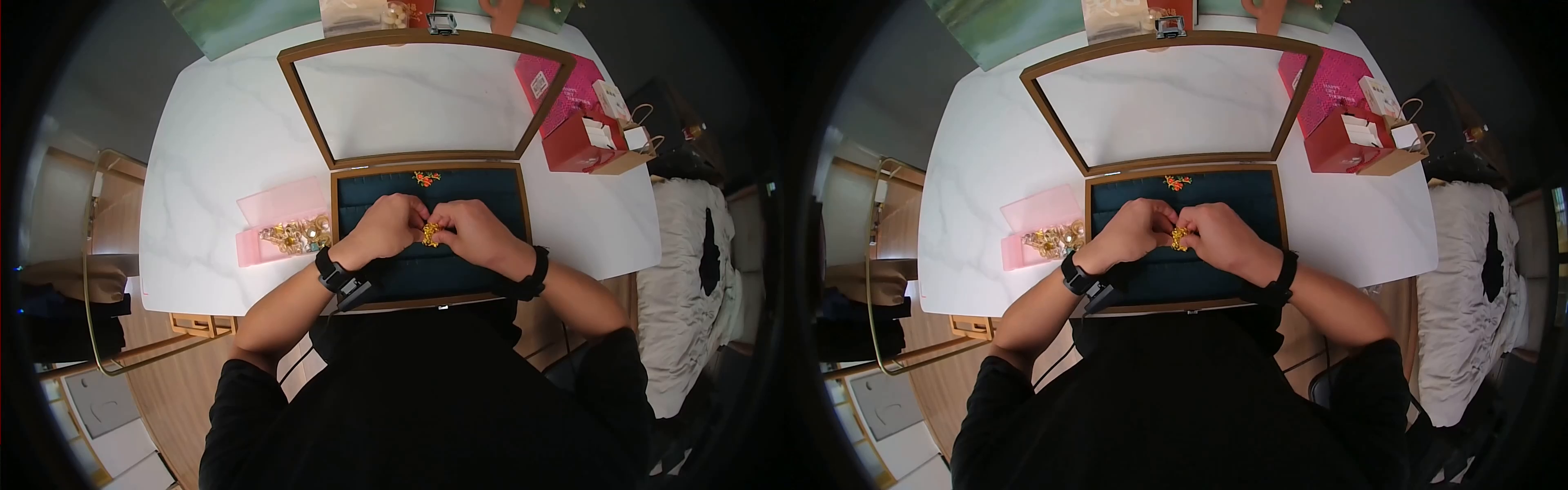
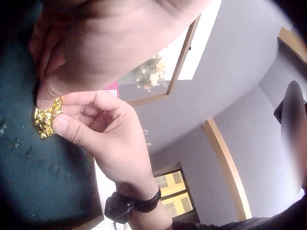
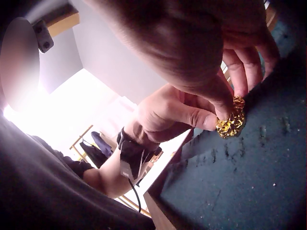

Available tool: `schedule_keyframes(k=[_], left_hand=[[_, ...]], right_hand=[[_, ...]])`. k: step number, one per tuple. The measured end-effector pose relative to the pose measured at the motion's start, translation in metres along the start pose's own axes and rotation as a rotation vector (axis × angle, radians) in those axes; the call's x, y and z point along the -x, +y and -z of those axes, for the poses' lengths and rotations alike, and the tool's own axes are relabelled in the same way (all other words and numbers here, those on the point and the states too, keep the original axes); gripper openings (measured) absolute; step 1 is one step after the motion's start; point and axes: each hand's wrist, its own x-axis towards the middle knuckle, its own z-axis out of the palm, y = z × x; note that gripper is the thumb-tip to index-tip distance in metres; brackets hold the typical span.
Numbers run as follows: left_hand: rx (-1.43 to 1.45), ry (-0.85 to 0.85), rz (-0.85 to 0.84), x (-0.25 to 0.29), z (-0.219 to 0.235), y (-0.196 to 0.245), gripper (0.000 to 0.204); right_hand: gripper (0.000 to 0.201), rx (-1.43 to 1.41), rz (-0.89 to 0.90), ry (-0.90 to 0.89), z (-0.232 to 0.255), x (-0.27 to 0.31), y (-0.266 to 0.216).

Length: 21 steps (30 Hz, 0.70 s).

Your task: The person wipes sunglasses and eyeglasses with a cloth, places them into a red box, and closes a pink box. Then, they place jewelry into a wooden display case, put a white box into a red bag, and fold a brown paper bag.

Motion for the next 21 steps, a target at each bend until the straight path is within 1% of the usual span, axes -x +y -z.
schedule_keyframes(k=[3, 5, 9, 14, 17, 19, 21], left_hand=[[0.023, -0.001, 0.008, -0.002, 0.001, -0.001, 0.032], [0.026, -0.015, 0.001, -0.003, 0.003, -0.001, 0.032], [-0.029, -0.027, 0.029, -0.005, 0.004, 0.001, 0.032], [-0.066, -0.025, 0.047, -0.002, 0.005, 0.007, 0.032], [-0.076, -0.013, 0.044, -0.002, 0.005, 0.006, 0.030], [-0.060, -0.044, -0.017, -0.004, 0.007, 0.001, 0.028], [-0.026, -0.060, -0.023, -0.008, 0.009, -0.006, 0.027]], right_hand=[[0.014, -0.008, 0.029, 0.016, -0.003, 0.000, 0.003], [0.013, 0.068, 0.069, 0.023, -0.003, 0.000, 0.002], [0.011, 0.077, 0.086, 0.047, -0.005, -0.002, 0.000], [0.009, 0.183, 0.086, -0.012, -0.002, -0.006, -0.004], [0.009, 0.186, 0.090, -0.015, -0.002, -0.005, -0.006], [0.009, 0.187, 0.102, -0.015, -0.002, -0.006, -0.005], [0.009, 0.187, 0.114, -0.014, -0.002, -0.005, -0.005]])
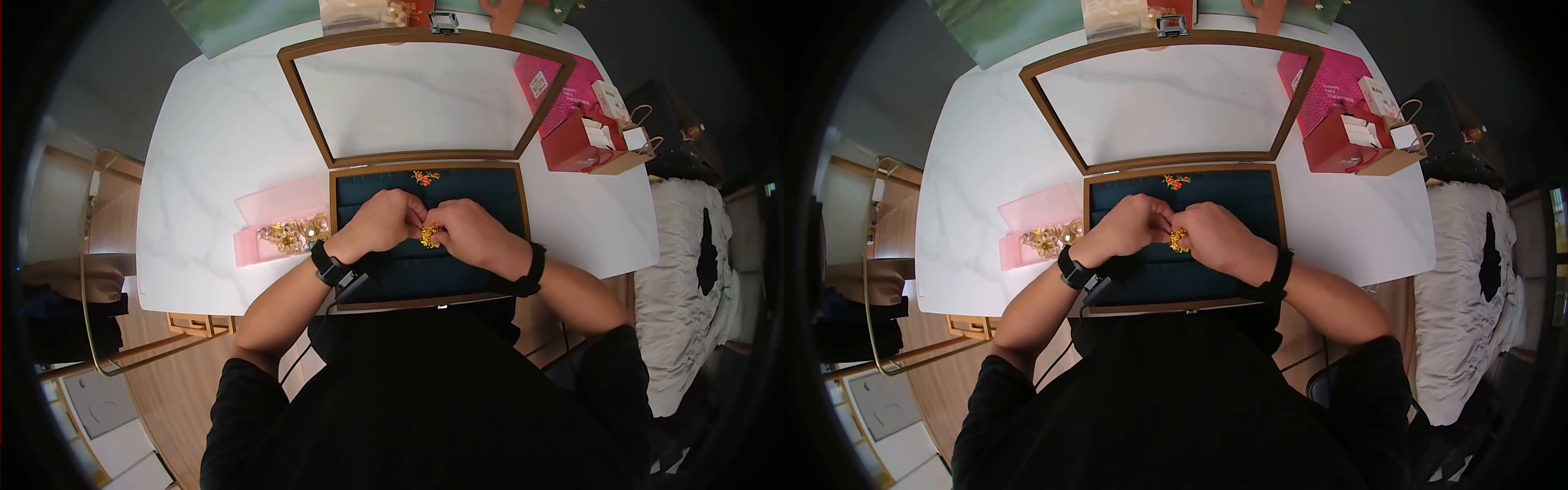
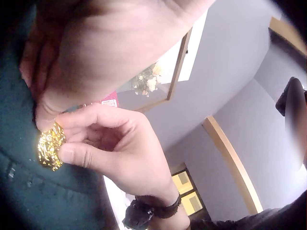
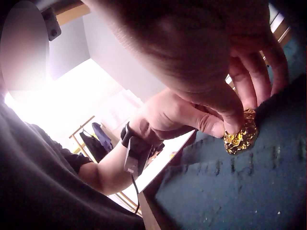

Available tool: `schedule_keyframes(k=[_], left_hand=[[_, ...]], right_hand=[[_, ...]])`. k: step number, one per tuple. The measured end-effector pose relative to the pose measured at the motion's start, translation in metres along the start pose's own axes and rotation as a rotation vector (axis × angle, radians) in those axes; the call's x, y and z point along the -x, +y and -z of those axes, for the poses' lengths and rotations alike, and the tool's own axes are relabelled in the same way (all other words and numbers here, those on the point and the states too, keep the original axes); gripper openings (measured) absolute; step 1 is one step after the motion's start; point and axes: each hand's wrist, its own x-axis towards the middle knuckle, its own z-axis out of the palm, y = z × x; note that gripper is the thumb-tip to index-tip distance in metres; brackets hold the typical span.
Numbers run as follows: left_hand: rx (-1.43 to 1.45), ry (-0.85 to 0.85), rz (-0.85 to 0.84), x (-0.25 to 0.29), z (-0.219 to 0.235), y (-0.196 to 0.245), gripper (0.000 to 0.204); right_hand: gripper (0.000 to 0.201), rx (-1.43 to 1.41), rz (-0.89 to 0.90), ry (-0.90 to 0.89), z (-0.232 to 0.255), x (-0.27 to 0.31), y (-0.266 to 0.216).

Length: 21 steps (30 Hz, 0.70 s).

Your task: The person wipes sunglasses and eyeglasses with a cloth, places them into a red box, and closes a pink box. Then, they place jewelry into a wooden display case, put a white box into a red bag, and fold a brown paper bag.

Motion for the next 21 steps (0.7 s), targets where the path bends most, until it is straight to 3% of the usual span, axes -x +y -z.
schedule_keyframes(k=[9, 18, 21], left_hand=[[-0.014, 0.005, -0.014, 0.000, 0.003, 0.003, 0.026], [-0.073, 0.083, -0.047, 0.006, 0.000, 0.002, 0.027], [-0.057, 0.078, -0.057, 0.009, 0.002, 0.003, 0.025]], right_hand=[[0.021, -0.036, 0.019, -0.066, 0.009, 0.003, 0.003], [0.018, 0.028, 0.010, 0.014, 0.001, 0.011, 0.000], [0.019, -0.145, -0.025, 0.039, 0.000, 0.012, 0.006]])
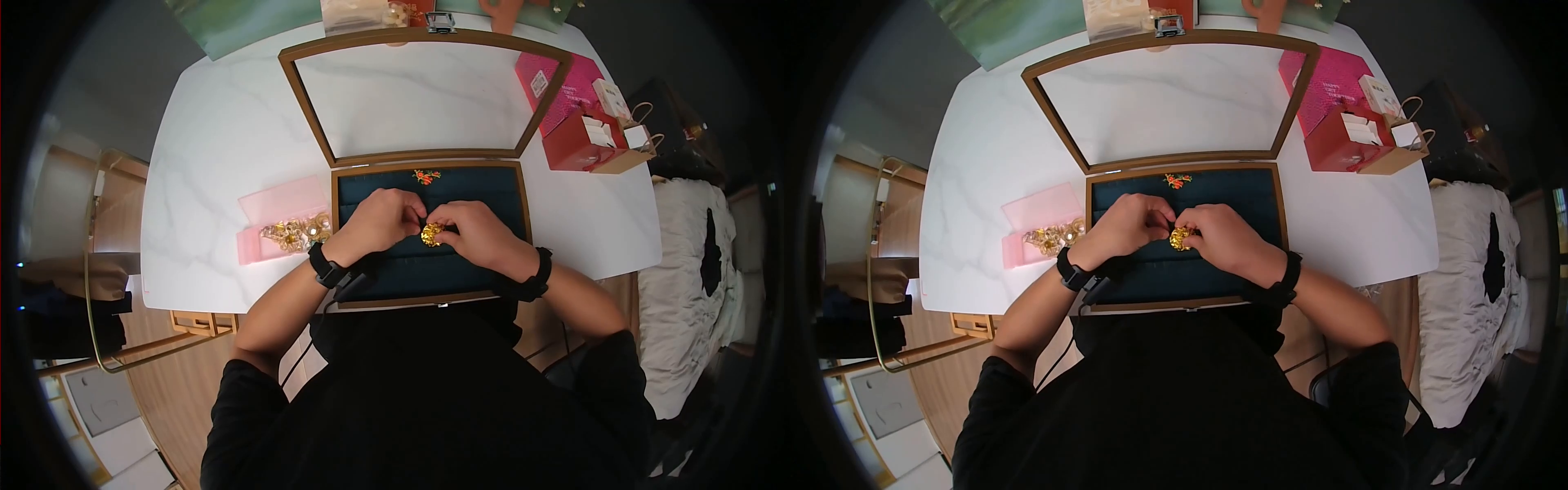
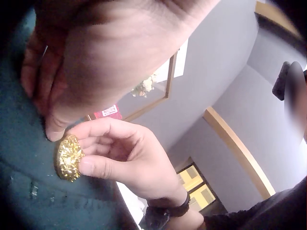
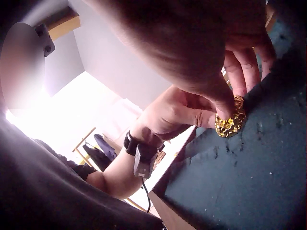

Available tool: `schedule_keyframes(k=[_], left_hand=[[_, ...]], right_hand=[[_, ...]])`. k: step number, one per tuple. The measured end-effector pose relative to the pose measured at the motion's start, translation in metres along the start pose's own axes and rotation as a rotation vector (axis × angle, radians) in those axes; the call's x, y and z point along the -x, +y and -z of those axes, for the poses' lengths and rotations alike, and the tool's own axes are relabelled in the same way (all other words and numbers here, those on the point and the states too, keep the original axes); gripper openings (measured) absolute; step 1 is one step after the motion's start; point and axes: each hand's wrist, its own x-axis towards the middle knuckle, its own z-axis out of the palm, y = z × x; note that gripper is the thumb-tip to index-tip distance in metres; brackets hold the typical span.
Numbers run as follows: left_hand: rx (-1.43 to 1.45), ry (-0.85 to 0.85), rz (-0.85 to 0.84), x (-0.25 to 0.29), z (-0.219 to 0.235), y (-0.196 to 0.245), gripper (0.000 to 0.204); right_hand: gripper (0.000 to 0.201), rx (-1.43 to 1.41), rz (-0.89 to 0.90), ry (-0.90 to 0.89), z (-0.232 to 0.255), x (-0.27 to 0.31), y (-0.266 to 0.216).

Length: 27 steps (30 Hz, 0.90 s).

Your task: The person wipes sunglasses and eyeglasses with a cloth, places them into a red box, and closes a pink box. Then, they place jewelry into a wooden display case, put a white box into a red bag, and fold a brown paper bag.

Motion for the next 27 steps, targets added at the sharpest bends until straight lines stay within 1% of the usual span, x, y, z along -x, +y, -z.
schedule_keyframes(k=[2, 3, 5, 6, 7, 9, 12, 14, 17, 21, 24, 26, 27], left_hand=[[0.003, -0.006, -0.014, 0.002, 0.001, 0.002, 0.024], [-0.018, -0.013, -0.012, 0.002, 0.001, 0.003, 0.023], [-0.039, -0.022, -0.011, 0.002, 0.000, 0.002, 0.022], [-0.033, -0.013, -0.060, 0.003, -0.002, -0.002, 0.022], [-0.026, -0.004, -0.110, 0.004, -0.002, -0.004, 0.022], [-0.005, -0.003, -0.111, 0.006, 0.000, -0.003, 0.022], [0.019, -0.009, -0.103, 0.009, 0.003, -0.002, 0.023], [0.020, -0.016, -0.095, 0.009, 0.003, -0.003, 0.023], [0.002, -0.003, -0.126, 0.008, 0.000, -0.007, 0.025], [0.041, 0.011, -0.111, 0.009, 0.000, -0.008, 0.029], [0.045, 0.015, -0.113, 0.010, 0.000, -0.006, 0.029], [0.042, 0.021, -0.109, 0.010, 0.001, -0.006, 0.028], [0.030, 0.029, -0.104, 0.011, 0.001, -0.006, 0.028]], right_hand=[[0.022, -0.051, -0.042, 0.003, 0.000, 0.003, 0.002], [0.022, -0.051, -0.043, 0.002, -0.001, 0.003, 0.002], [0.021, -0.136, -0.047, 0.028, -0.002, 0.003, 0.003], [0.021, -0.136, -0.048, 0.028, -0.002, 0.003, 0.003], [0.022, -0.096, -0.061, 0.023, -0.002, 0.003, 0.003], [0.023, -0.056, -0.074, 0.017, -0.004, 0.002, 0.004], [0.024, -0.102, -0.039, 0.056, -0.005, 0.001, 0.003], [0.026, 0.038, -0.025, -0.016, 0.000, 0.000, -0.002], [0.027, 0.105, 0.008, -0.014, -0.001, -0.001, -0.001], [0.024, 0.086, 0.015, 0.002, 0.000, 0.002, -0.005], [0.029, 0.051, 0.006, 0.000, 0.002, 0.005, -0.004], [0.040, 0.104, -0.017, -0.003, 0.000, 0.008, -0.008], [0.040, 0.104, -0.018, -0.003, -0.001, 0.011, -0.010]])
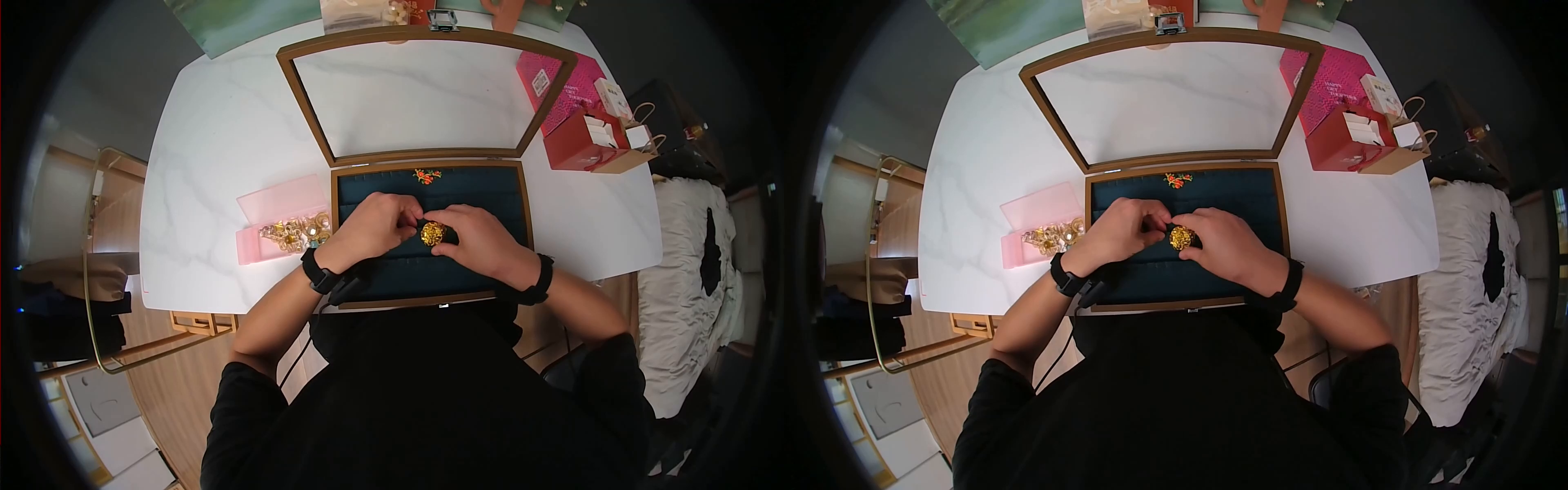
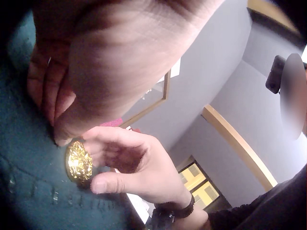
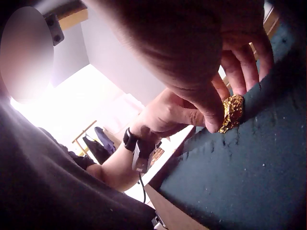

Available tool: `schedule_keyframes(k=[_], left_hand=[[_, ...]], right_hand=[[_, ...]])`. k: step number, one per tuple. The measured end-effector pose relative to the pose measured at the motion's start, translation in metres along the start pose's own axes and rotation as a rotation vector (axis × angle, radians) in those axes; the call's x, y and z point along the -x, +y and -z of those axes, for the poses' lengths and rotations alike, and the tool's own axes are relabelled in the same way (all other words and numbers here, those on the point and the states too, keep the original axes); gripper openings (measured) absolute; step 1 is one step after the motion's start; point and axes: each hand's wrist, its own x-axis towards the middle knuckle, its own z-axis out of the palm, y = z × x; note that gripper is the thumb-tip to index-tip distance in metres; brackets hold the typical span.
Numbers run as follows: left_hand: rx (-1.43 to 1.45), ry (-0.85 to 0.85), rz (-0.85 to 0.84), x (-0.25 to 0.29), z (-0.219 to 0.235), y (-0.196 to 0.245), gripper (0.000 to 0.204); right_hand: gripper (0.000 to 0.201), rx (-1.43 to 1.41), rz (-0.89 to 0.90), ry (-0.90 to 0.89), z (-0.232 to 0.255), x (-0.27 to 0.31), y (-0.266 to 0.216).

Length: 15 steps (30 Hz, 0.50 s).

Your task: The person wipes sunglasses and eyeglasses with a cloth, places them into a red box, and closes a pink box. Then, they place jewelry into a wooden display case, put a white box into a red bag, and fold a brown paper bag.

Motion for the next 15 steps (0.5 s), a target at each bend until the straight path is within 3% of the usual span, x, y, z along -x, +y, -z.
schedule_keyframes(k=[5, 9, 15], left_hand=[[-0.027, 0.014, 0.003, 0.000, 0.000, 0.000, 0.028], [-0.005, 0.004, 0.006, -0.002, -0.001, -0.001, 0.028], [0.021, -0.038, -0.015, -0.007, -0.002, 0.002, 0.028]], right_hand=[[0.049, 0.218, 0.105, 0.058, -0.003, 0.002, -0.007], [0.053, 0.263, 0.077, 0.050, -0.007, -0.004, 0.006], [0.036, -0.018, -0.058, 0.011, -0.004, -0.010, 0.015]])
